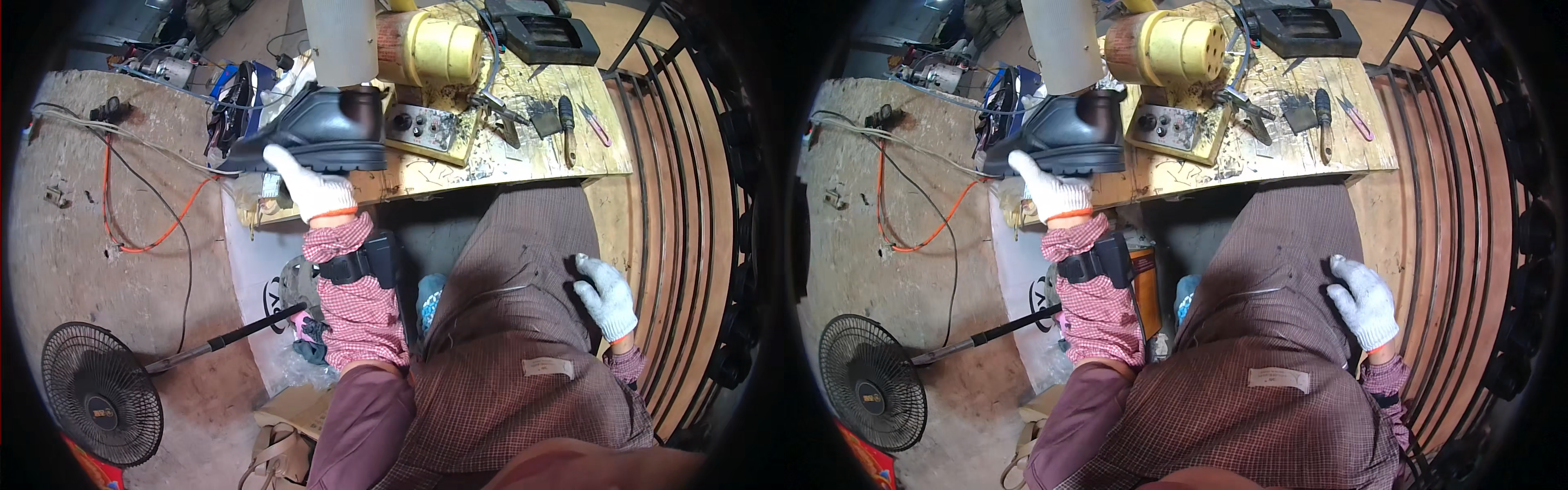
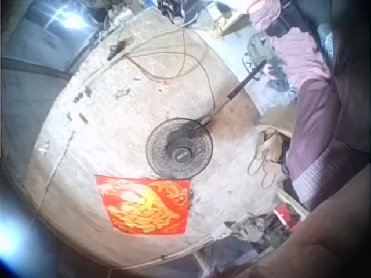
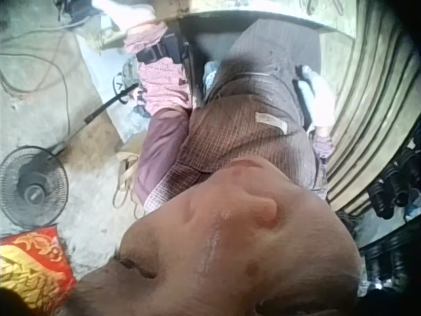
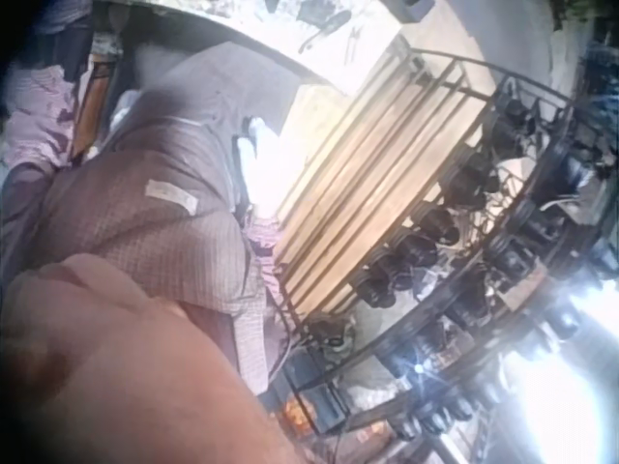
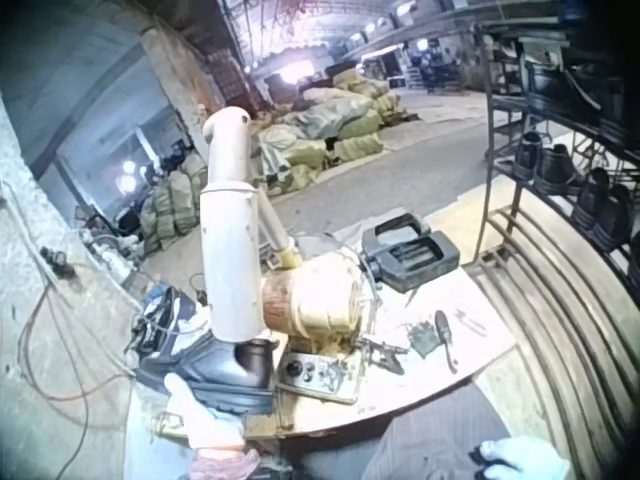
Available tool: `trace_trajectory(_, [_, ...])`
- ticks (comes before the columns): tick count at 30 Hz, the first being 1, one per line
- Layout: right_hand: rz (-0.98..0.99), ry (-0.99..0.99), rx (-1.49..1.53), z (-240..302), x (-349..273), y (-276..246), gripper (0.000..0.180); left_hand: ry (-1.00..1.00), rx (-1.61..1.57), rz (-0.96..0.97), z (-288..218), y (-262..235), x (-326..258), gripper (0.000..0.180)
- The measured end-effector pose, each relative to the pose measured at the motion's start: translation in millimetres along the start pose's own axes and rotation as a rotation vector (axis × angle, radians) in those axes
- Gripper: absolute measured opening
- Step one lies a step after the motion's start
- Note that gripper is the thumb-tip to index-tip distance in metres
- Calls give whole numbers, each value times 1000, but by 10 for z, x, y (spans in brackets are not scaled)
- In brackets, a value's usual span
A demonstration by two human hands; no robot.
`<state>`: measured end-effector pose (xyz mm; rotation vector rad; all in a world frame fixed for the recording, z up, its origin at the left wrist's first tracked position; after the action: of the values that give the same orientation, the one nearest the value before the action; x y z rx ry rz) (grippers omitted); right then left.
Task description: Inspecting finished shoes for quality and placing them on a rack.
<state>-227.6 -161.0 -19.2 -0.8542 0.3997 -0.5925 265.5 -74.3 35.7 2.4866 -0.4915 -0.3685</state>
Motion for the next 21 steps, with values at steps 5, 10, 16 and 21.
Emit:
trace_trajectory(5, [-7, -83, -120, 42, 196, -18, 45, 68, -15, 176, 250, -540, -427, 92])
trace_trajectory(10, [0, -128, -195, 118, 349, -91, 47, -470, -83, 424, 920, -618, -1037, 76])
trace_trajectory(16, [11, -37, -194, 71, 156, -101, 45, -695, -255, 359, 1144, -310, -1068, 66])
trace_trajectory(21, [35, 22, -166, -37, -16, -11, 43, -698, -281, 394, 1318, -147, -688, 63])
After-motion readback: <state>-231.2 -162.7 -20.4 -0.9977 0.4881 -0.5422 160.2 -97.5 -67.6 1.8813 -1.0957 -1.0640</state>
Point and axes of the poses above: each hand's wrist, its own x-axis towards the middle knuckle, its own y-axis out of the palm, z = x × y, the point moved 7 cm from there along x, towards the middle knuckle, and after that the axes turned 9 degrees about z, right-handed, at the moved point
